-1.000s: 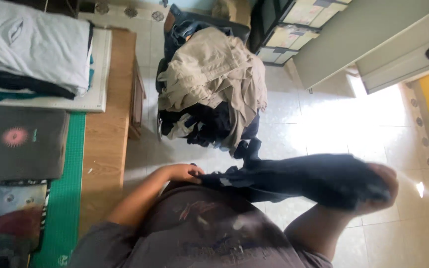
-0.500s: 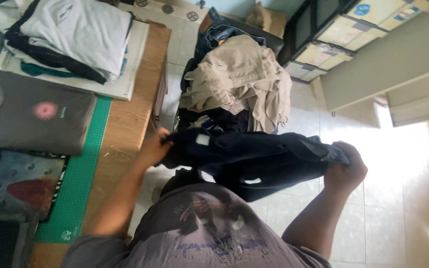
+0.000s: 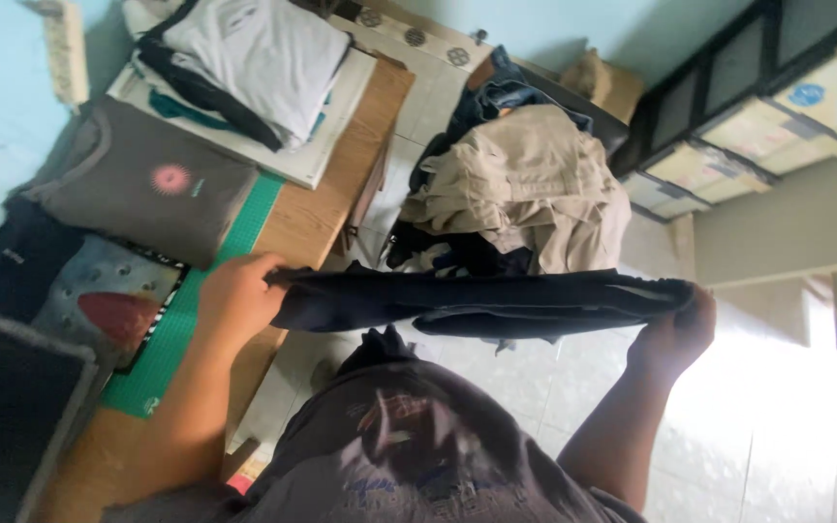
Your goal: The person folds pairs of pants one at a time by hand and stacks them on a table.
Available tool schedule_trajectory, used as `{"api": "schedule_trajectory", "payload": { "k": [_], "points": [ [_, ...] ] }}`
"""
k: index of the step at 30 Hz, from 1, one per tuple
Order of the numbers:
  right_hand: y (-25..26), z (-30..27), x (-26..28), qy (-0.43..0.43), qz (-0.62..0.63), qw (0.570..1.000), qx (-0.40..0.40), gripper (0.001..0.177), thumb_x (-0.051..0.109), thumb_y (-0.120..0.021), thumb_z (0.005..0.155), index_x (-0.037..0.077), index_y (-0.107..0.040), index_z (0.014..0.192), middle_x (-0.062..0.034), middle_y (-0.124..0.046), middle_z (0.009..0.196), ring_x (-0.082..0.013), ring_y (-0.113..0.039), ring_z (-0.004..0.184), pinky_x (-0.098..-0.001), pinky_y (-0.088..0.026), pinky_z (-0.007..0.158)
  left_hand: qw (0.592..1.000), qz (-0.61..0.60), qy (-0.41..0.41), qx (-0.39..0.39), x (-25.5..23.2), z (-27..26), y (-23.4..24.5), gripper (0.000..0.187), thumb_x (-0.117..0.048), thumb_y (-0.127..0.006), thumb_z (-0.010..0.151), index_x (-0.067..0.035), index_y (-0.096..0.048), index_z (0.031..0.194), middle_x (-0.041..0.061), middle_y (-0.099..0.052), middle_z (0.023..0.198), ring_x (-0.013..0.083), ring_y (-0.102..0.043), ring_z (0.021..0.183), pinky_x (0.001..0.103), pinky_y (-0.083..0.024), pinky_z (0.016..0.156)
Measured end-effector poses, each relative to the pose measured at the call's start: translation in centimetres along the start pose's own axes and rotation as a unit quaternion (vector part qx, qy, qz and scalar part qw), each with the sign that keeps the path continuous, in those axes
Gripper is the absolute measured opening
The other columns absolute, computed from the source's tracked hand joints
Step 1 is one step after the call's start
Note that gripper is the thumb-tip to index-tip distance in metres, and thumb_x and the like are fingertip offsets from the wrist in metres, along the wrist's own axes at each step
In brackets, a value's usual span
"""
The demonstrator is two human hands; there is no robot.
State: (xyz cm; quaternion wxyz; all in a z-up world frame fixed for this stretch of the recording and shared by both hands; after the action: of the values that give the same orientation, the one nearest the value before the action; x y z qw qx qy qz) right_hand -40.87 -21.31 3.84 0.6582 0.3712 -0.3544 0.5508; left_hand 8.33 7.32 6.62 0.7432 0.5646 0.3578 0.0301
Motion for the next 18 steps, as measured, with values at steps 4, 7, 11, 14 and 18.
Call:
{"api": "schedule_trajectory", "payload": {
  "k": [4,7,11,14,18],
  "points": [
    [-3.6,1.1,0.1,0.022,0.151,0.980,0.126,0.029,0.012,-0.068,0.096,-0.001,-0.059,0.121,-0.0048,-0.067,0.112,-0.0119,-0.063,0.103,-0.0259,-0.051,0.094,0.994,-0.080,0.031,-0.063,0.7,-1.5,3.8,0.023,-0.009,-0.073,0.079,-0.007,-0.070,0.102,0.016,-0.071,0.086,0.0318,-0.068,0.071,0.039,-0.051,0.065],
    [-5.9,1.7,-1.3,-0.020,0.172,0.968,0.179,0.034,-0.001,-0.073,0.086,-0.002,-0.060,0.117,-0.0034,-0.065,0.106,-0.0102,-0.060,0.098,-0.0242,-0.048,0.091,0.989,-0.109,0.080,-0.055,1.6,-2.6,5.5,0.021,-0.011,-0.075,0.082,-0.006,-0.069,0.102,0.015,-0.070,0.082,0.0302,-0.067,0.068,0.037,-0.050,0.063],
    [-8.4,3.0,-3.4,-0.049,0.074,0.988,0.127,0.018,-0.007,-0.068,0.092,-0.001,-0.062,0.108,-0.0027,-0.064,0.101,-0.0112,-0.059,0.093,-0.0245,-0.048,0.089,0.985,-0.120,0.119,-0.029,2.2,-3.7,6.1,0.023,-0.012,-0.076,0.081,-0.006,-0.068,0.101,0.015,-0.071,0.079,0.0300,-0.068,0.066,0.037,-0.051,0.063],
    [-10.7,4.0,-3.1,-0.045,0.043,0.992,0.107,0.015,-0.008,-0.064,0.094,0.001,-0.061,0.106,-0.0019,-0.065,0.099,-0.0116,-0.060,0.091,-0.0246,-0.050,0.087,0.993,-0.059,0.093,-0.039,1.5,-4.1,6.2,0.026,-0.013,-0.078,0.080,-0.005,-0.068,0.103,0.017,-0.070,0.082,0.0337,-0.068,0.075,0.041,-0.050,0.066],
    [-13.8,4.7,-2.0,-0.010,0.074,0.990,0.116,0.011,-0.008,-0.065,0.101,0.000,-0.059,0.106,-0.0034,-0.064,0.100,-0.0125,-0.059,0.093,-0.0254,-0.049,0.089,0.993,0.038,0.100,-0.040,1.1,-4.8,6.0,0.023,-0.015,-0.079,0.082,-0.004,-0.069,0.100,0.020,-0.068,0.086,0.0409,-0.064,0.084,0.048,-0.048,0.070]
  ]
}}
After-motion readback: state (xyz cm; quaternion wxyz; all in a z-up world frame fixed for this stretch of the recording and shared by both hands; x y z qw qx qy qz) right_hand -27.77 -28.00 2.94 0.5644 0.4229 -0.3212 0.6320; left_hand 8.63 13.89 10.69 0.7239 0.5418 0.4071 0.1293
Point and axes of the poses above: each hand's wrist, its own z-axis towards the middle knuckle, its own y-axis out of the back of the hand, x = y × z, the point moved 7 cm from there along z, towards the middle knuckle
